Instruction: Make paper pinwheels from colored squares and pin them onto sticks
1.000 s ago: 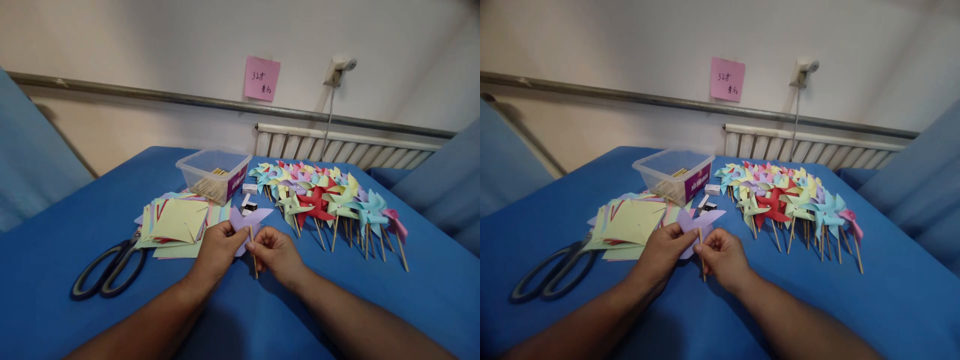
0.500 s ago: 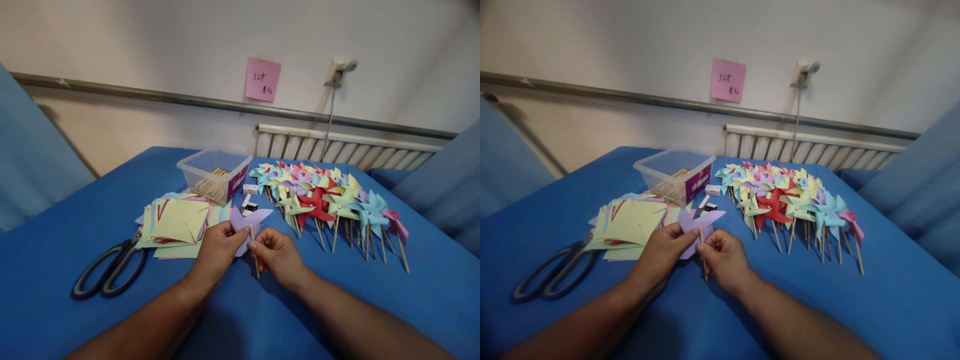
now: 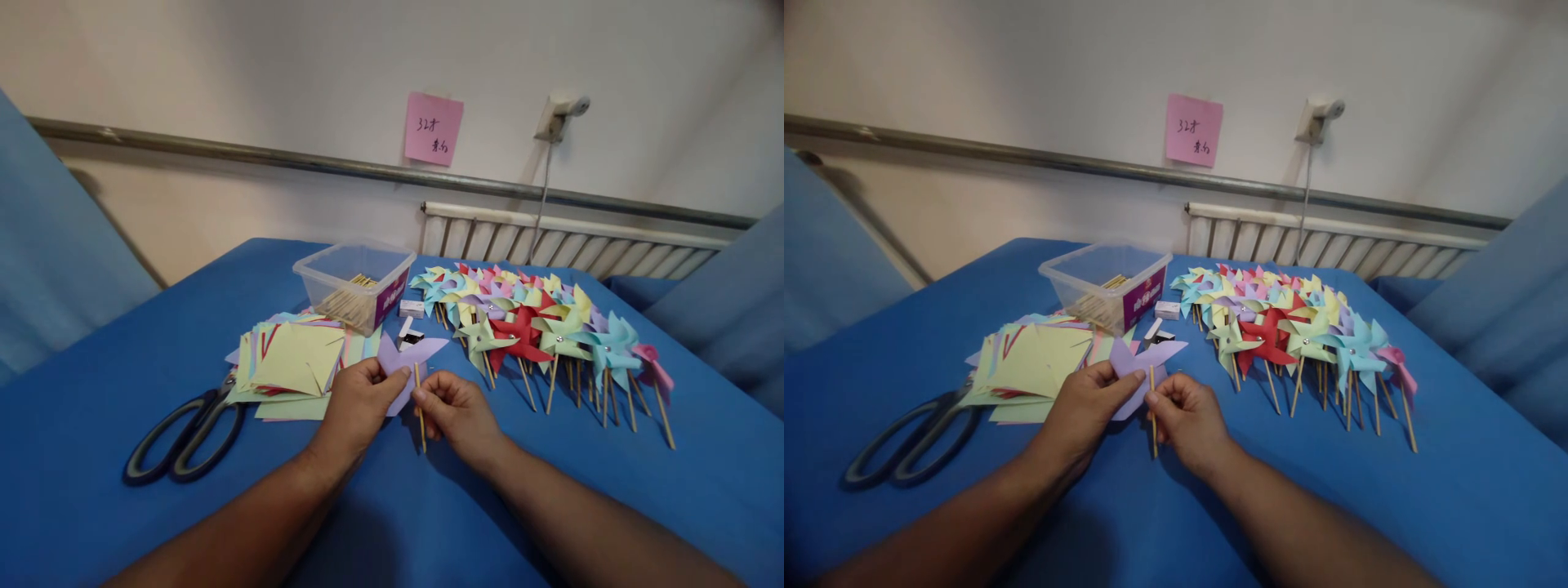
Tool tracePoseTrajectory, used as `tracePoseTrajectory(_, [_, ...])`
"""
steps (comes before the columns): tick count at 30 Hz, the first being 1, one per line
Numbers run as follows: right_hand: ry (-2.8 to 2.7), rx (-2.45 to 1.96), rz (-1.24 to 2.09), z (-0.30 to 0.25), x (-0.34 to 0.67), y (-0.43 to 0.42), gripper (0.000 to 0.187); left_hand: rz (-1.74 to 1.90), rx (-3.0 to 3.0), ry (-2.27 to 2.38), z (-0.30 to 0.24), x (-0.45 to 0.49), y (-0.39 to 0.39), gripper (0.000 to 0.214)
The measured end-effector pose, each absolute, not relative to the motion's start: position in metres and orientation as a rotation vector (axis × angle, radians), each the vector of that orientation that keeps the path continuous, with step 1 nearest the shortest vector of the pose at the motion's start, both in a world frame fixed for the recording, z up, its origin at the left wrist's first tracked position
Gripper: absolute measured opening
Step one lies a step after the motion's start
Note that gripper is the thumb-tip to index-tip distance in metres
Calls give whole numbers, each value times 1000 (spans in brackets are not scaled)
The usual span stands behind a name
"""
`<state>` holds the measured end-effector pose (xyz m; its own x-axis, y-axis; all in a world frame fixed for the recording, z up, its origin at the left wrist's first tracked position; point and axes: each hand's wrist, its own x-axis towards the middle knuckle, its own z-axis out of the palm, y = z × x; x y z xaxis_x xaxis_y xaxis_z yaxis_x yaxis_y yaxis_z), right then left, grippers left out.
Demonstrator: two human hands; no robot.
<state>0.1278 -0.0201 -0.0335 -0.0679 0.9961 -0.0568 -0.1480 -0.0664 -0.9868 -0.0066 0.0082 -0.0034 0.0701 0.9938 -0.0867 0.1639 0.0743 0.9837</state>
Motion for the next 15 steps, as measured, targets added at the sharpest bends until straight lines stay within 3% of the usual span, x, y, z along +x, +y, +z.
tracePoseTrajectory(15, [-1199,-1127,1339,-33,129,-22,34,1002,1324,1333,1,-6,9,28])
